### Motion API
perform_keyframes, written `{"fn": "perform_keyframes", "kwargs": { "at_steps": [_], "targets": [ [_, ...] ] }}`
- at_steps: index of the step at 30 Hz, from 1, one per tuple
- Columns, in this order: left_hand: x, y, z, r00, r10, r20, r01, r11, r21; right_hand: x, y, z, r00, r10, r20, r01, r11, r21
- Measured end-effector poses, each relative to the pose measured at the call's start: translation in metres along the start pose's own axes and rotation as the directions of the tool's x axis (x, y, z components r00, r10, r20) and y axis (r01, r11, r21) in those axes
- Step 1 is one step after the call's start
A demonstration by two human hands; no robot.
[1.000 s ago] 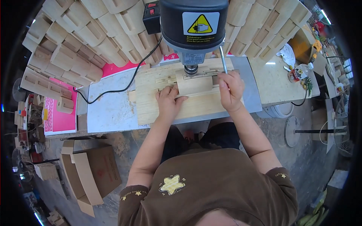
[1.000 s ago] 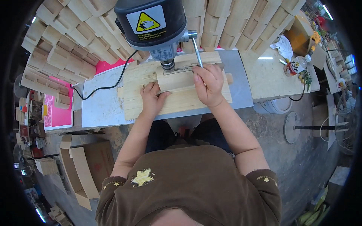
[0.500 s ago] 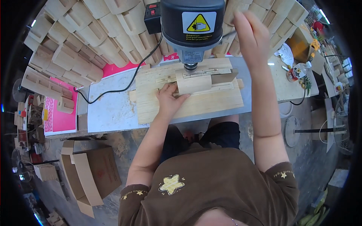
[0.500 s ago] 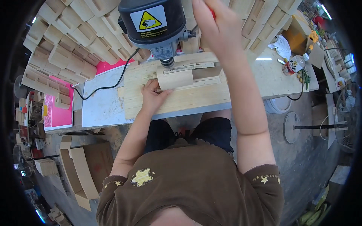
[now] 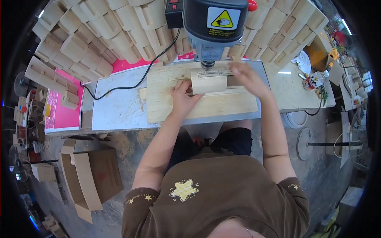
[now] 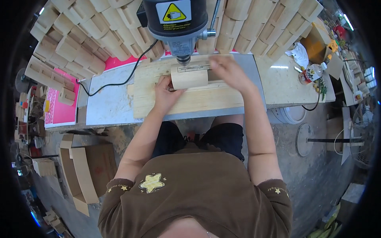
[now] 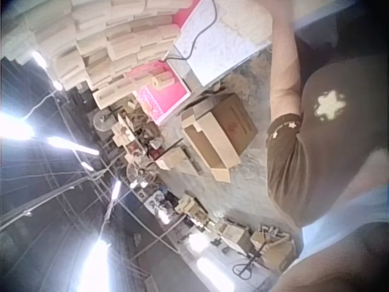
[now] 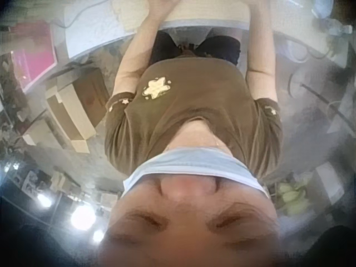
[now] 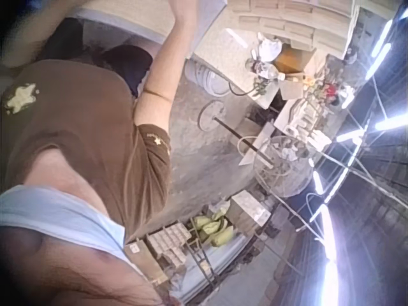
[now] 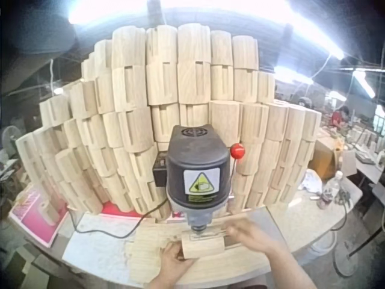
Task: Drilling holes into cylindrical wooden pieces using a drill press.
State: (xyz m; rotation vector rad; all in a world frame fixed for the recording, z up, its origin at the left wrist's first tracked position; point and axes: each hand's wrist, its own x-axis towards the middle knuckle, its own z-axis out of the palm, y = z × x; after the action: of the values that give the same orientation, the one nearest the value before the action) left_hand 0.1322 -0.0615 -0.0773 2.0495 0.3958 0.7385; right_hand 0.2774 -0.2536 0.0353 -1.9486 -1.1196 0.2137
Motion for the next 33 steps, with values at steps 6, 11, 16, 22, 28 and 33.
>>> {"fn": "perform_keyframes", "kwargs": {
  "at_steps": [6,11,16,22,28,33],
  "targets": [
    [-0.011,0.016,-0.038,0.998,0.036,0.048,-0.030,0.992,-0.120,-0.032,0.004,0.025,0.993,-0.113,-0.018,0.094,0.892,-0.441],
    [-0.037,0.018,-0.120,0.989,0.146,0.033,-0.145,0.989,-0.036,-0.053,-0.008,0.020,0.980,-0.199,-0.003,0.180,0.893,-0.412],
    [-0.040,0.029,-0.187,0.909,-0.371,0.187,0.414,0.853,-0.317,-0.069,-0.008,0.012,0.985,-0.171,-0.021,0.146,0.894,-0.424],
    [-0.041,0.057,-0.152,0.643,-0.727,0.240,0.753,0.545,-0.368,-0.067,-0.018,0.033,0.974,-0.223,-0.025,0.196,0.901,-0.387],
    [-0.047,0.064,-0.117,0.692,-0.698,0.186,0.690,0.564,-0.454,-0.065,-0.015,0.033,0.968,-0.249,-0.033,0.219,0.901,-0.374],
    [-0.044,0.044,-0.111,0.709,-0.654,0.265,0.698,0.594,-0.400,-0.067,-0.014,0.032,0.963,-0.266,-0.053,0.220,0.881,-0.418]
  ]
}}
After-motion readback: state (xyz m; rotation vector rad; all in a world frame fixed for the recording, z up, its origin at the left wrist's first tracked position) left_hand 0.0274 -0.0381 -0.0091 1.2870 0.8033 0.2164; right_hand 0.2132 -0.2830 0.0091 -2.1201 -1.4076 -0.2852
